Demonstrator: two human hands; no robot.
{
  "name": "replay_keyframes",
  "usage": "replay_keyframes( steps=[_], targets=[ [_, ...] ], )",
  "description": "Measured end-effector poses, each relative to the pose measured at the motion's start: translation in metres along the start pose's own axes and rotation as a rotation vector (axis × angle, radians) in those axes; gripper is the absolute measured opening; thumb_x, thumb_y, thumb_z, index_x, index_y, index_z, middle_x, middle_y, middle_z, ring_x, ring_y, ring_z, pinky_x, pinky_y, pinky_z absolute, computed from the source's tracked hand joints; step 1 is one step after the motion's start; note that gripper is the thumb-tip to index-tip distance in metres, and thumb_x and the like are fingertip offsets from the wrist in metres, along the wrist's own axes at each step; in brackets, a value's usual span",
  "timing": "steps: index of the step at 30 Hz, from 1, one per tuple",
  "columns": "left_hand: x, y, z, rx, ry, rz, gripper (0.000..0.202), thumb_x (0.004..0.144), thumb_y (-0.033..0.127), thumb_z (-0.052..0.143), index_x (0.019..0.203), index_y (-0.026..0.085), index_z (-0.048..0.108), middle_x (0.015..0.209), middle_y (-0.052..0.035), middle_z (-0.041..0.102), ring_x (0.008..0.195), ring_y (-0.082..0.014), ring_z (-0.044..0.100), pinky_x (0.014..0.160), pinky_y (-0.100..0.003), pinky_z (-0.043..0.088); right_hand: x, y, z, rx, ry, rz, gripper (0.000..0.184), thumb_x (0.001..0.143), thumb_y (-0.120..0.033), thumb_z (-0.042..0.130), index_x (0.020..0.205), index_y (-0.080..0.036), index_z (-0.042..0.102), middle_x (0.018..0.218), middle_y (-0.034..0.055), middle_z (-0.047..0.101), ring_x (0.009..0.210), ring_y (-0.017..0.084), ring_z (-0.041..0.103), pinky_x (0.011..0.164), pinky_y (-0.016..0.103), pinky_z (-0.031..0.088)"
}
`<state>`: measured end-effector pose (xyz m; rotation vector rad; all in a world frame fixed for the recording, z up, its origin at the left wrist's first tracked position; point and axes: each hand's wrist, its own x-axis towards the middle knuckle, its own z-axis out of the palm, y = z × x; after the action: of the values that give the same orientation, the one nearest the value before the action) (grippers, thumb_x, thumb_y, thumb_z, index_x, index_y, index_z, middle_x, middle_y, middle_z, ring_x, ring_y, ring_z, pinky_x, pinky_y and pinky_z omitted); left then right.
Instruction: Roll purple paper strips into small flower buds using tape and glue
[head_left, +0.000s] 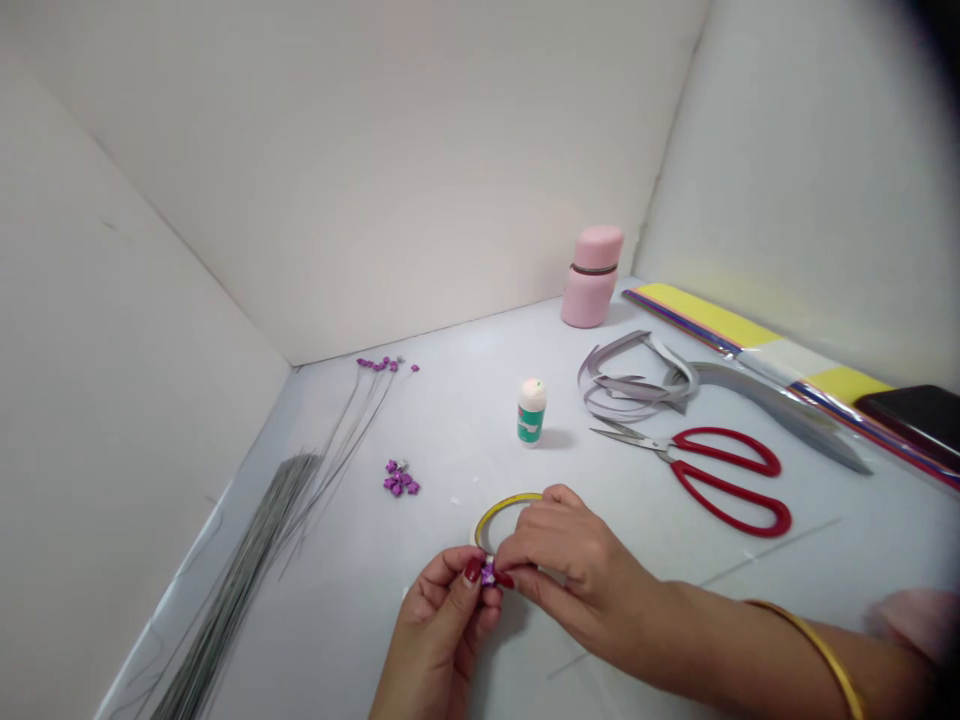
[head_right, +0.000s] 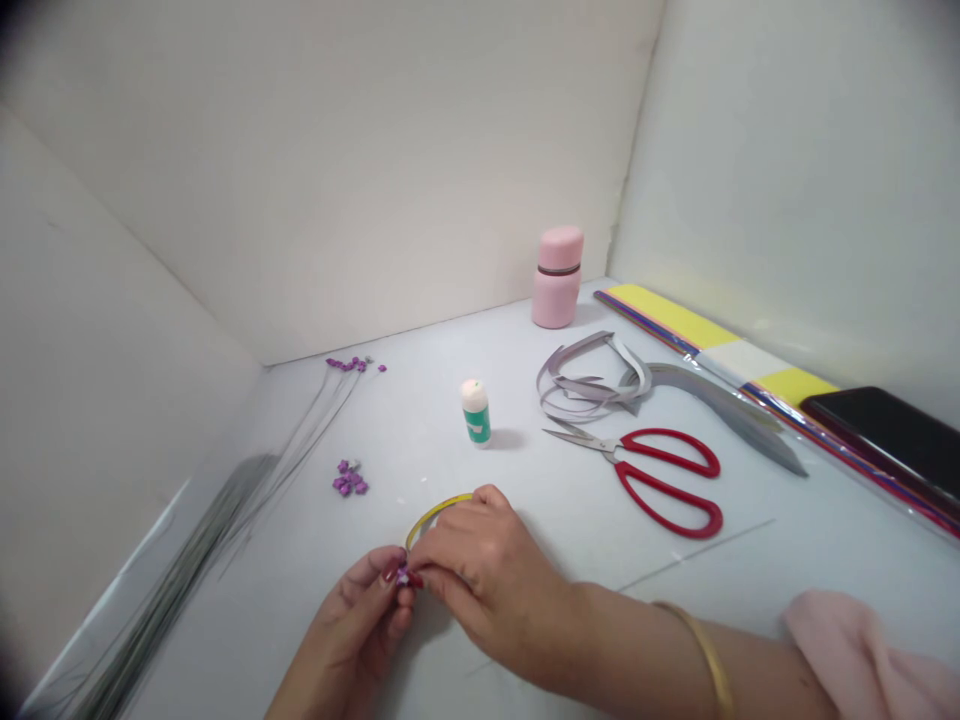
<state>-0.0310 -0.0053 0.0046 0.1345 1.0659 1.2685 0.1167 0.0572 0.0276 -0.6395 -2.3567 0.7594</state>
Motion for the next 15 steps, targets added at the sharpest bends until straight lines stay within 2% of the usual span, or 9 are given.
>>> replay_keyframes(
  steps=[15],
  targets=[
    [-0.0016,0.0014,0.0028,-0.012,0.018,-0.003,0.025,0.045,0.015,0.082,0.065,0.012,0.067,0.055,-0.0020,0.067,0.045,-0.0055,0.059,0.047,-0.012,0.051,-0.0002,-0.0001,0.0000,0.022,-0.010,0.012,0.013,0.082,-0.010,0.046,0.080,-0.019,0.055,0.074,-0.0011,0.063,0.070,0.012,0.054,0.070,0.030,0.029]
  ],
)
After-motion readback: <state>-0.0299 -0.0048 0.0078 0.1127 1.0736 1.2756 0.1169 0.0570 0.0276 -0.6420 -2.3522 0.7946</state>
